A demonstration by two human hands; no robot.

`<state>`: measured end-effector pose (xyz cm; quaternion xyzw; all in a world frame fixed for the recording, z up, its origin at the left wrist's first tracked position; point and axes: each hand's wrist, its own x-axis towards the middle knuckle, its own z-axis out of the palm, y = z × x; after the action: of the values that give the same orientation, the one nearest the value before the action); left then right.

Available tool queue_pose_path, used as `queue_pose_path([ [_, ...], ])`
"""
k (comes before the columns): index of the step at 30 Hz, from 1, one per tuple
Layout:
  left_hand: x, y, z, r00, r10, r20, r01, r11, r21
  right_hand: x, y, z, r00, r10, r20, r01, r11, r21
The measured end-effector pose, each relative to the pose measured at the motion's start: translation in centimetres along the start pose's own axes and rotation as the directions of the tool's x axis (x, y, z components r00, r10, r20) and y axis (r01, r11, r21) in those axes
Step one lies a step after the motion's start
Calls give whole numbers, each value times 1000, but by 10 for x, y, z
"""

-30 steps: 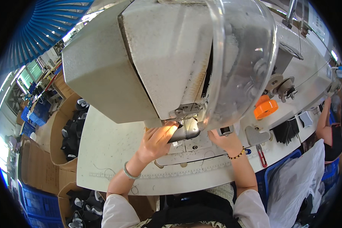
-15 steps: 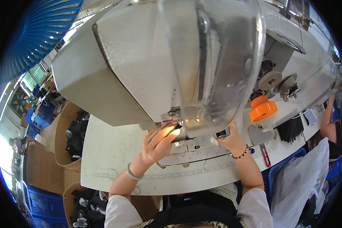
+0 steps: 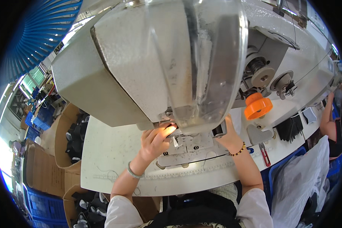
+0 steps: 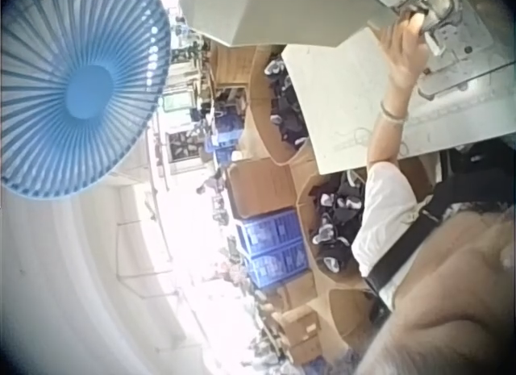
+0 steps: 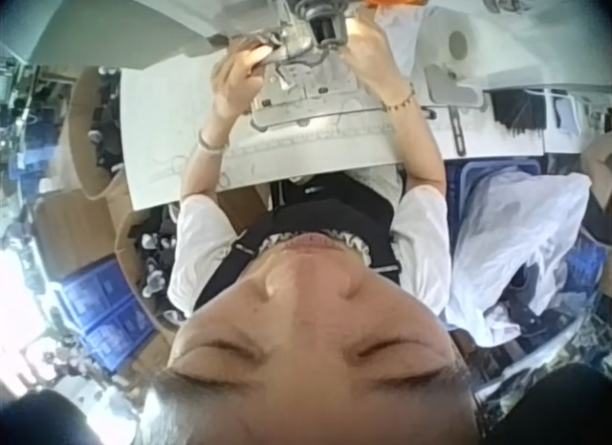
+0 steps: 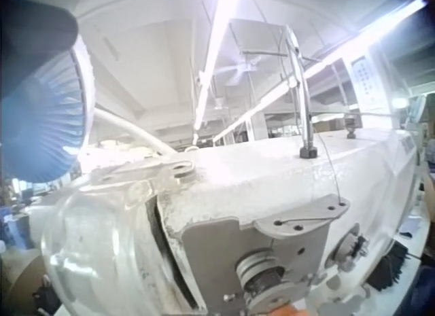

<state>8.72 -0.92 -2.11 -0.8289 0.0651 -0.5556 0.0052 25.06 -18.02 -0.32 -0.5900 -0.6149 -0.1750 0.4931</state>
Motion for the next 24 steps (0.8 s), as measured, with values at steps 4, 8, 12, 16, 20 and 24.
queue_pose_path([
  [4,-2,-4,3,1000,-15,-16,15,1000,9,2,7,2,996,28,81,-30,999,33],
  [8,3,-5,5,998,-48,-32,47,997,-55,4,4,4,999,37,33,-36,999,-11],
  [12,5,-5,5,997,-71,-28,69,996,-61,4,-3,5,999,1,-40,-5,995,-100],
  [16,4,-8,7,995,-94,-35,92,993,-74,4,1,8,998,-34,-44,29,993,-118],
  [20,3,-12,11,986,-165,-25,159,973,-167,-1,11,13,999,-27,19,30,976,-214],
  [24,5,-11,12,980,-201,-14,192,955,-226,-5,19,19,1000,-19,-9,17,977,-212],
])
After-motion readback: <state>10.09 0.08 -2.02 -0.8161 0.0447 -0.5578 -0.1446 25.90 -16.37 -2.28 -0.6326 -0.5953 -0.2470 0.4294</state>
